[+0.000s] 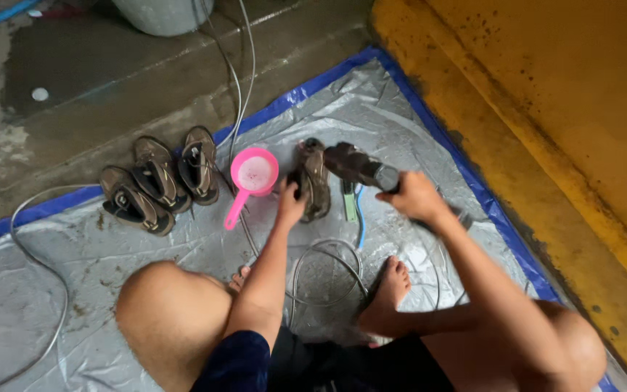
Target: The person scrubs a shoe with a brush, then uses a power drill with a brush attachment to clean the shoe's upper and sole. Finally, the person uses a toothbrush to scrub the shoe's sole.
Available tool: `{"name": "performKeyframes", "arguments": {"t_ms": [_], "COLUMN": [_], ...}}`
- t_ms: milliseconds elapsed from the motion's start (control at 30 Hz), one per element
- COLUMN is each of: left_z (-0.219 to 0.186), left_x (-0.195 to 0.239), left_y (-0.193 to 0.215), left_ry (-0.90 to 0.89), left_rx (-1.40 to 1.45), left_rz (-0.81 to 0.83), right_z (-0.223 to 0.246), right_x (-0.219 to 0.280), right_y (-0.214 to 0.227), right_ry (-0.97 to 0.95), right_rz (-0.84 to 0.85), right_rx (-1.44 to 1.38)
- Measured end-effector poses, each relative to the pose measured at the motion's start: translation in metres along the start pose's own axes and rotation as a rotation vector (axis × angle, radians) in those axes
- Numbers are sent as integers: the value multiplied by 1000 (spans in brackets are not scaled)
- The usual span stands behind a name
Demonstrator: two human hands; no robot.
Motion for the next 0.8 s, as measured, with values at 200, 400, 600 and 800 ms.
{"name": "performKeyframes", "arguments": {"t_ms": [200, 400, 600, 800], "left_z": [98, 114, 137, 143], "left_x": [-29, -25, -24, -28], "left_y": [-17, 5, 0, 1], "left_ry": [154, 108, 276, 361], "left_rx": [-130, -148, 57, 109], "left_rz": [-45, -72, 19, 13], "right_z": [40, 39, 61, 60], "right_x": [52, 79, 112, 101], "right_y": [44, 34, 52, 45], "right_ry": [38, -46, -21, 33], "right_rz": [75, 120, 182, 159], "right_rx": [376, 513, 367, 367]}}
Point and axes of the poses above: each hand's wrist, its own x-axis away from the middle knuckle, its own y-axis out of the back of the hand, z = x × y, the point moved 10 cm from there along -x, towards the middle knuckle, and after that the axes turned 15 degrees about z, right-handed, at the moved point
